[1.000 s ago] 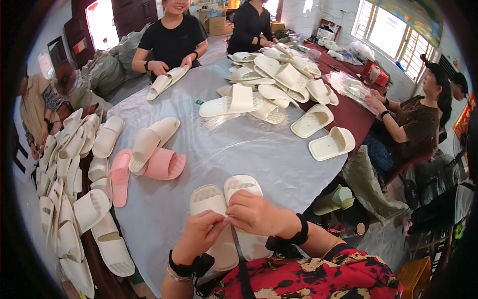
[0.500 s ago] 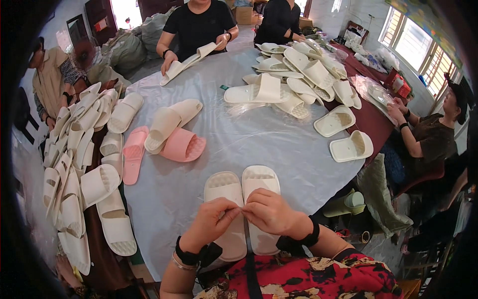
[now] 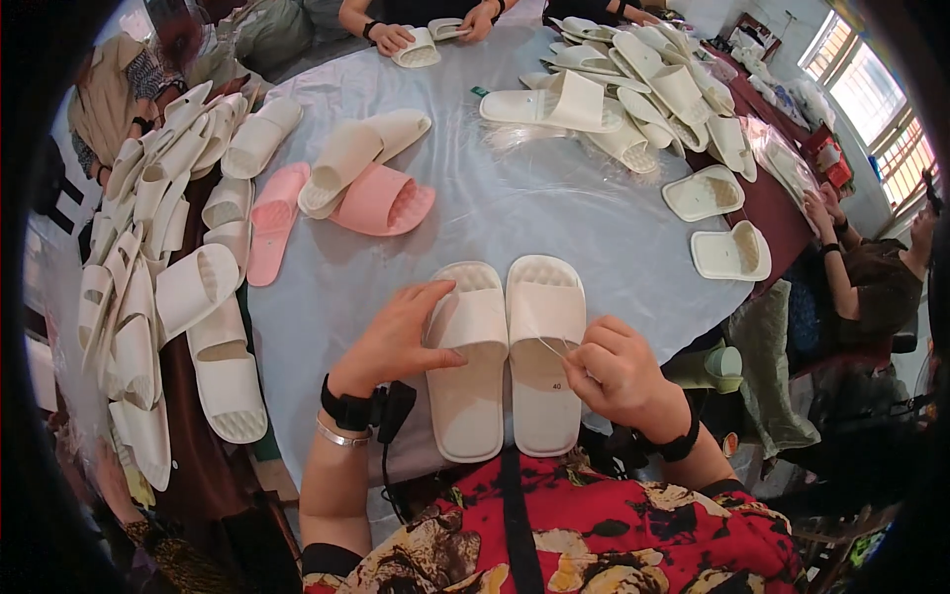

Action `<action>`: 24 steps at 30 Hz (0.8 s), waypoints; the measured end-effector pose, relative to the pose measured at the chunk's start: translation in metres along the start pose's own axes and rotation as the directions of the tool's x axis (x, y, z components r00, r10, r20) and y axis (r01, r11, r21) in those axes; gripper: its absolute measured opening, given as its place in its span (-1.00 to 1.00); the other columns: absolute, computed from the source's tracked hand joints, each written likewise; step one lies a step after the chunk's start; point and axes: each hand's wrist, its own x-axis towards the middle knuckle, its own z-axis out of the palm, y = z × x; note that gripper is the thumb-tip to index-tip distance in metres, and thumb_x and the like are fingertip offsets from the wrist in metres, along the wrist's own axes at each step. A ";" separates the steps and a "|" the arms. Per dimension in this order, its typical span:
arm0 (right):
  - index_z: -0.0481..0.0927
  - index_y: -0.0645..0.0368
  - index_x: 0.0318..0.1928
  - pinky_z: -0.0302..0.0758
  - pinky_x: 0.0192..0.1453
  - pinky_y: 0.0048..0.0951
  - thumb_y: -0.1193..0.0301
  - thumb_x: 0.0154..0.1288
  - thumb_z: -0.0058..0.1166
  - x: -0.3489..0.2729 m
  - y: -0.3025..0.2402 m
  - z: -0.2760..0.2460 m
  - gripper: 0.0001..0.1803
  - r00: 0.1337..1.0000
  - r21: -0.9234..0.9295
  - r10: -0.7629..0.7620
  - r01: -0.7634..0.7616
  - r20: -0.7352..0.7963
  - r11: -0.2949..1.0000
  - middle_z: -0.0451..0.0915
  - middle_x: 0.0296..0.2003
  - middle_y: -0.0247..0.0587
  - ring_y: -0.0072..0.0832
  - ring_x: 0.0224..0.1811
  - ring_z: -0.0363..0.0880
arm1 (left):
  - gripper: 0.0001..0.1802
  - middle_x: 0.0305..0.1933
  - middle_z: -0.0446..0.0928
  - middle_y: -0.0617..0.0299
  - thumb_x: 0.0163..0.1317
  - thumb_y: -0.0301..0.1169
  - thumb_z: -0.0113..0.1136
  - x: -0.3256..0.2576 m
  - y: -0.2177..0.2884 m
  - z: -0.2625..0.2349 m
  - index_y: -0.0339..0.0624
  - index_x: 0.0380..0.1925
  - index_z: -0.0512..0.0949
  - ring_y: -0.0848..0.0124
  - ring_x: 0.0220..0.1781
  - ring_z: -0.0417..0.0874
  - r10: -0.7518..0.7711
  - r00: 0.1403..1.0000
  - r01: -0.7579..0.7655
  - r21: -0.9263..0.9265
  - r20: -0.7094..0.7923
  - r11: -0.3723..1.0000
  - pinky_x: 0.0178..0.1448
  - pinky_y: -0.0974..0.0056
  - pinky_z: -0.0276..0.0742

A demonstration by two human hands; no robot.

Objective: Inspecting, pairing, and organizing white slippers in a production workshop.

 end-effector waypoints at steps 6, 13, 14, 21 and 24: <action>0.40 0.17 -0.58 0.42 -0.40 -0.29 0.56 -0.15 0.23 -0.007 -0.009 0.002 -0.79 0.992 0.048 -0.061 0.056 0.108 0.997 0.37 -0.60 -0.25 -0.28 -0.51 0.41 | -0.05 0.14 0.41 -0.07 -0.22 -0.12 0.50 -0.005 0.005 0.004 -0.38 0.18 0.35 0.02 0.18 0.40 -0.249 0.966 0.250 0.003 -0.067 0.968 0.26 0.12 0.34; 0.40 0.15 -0.59 0.43 -0.39 -0.28 0.49 -0.09 0.17 -0.011 -0.007 0.015 -0.82 0.962 -0.018 -0.041 0.048 0.269 0.999 0.41 -0.58 -0.22 -0.24 -0.50 0.43 | -0.03 0.09 0.41 -0.11 -0.23 -0.11 0.52 -0.018 0.007 0.003 -0.39 0.18 0.35 0.04 0.17 0.42 -0.275 0.945 0.286 0.041 -0.180 0.957 0.25 0.15 0.35; 0.40 0.15 -0.59 0.44 -0.40 -0.27 0.47 -0.07 0.16 -0.011 -0.006 0.019 -0.83 0.959 -0.036 -0.033 0.045 0.280 0.998 0.42 -0.58 -0.22 -0.23 -0.50 0.44 | -0.04 0.09 0.41 -0.10 -0.23 -0.10 0.52 -0.019 0.010 0.002 -0.39 0.17 0.35 0.05 0.16 0.43 -0.266 0.947 0.282 0.069 -0.180 0.957 0.24 0.14 0.36; 0.44 0.18 -0.49 0.51 -0.43 -0.21 0.47 0.03 0.07 0.004 -0.012 0.064 -0.91 0.949 -0.012 0.059 -0.058 0.310 0.998 0.49 -0.55 -0.18 -0.19 -0.47 0.57 | -0.25 0.05 0.42 -0.03 -0.06 -0.19 0.44 -0.030 0.014 0.011 -0.31 0.12 0.40 0.14 0.08 0.49 -0.184 0.971 0.172 -0.091 -0.151 0.981 0.10 0.15 0.46; 0.46 0.20 -0.46 0.53 -0.44 -0.21 0.48 0.04 0.04 0.008 -0.014 0.082 -0.94 0.934 -0.028 0.087 -0.083 0.347 0.996 0.52 -0.55 -0.13 -0.17 -0.48 0.60 | -0.50 0.04 0.45 -0.07 0.11 -0.37 0.28 -0.030 0.002 0.006 -0.34 0.05 0.44 0.15 0.02 0.55 -0.344 0.888 0.311 -0.153 -0.304 0.938 0.06 0.17 0.50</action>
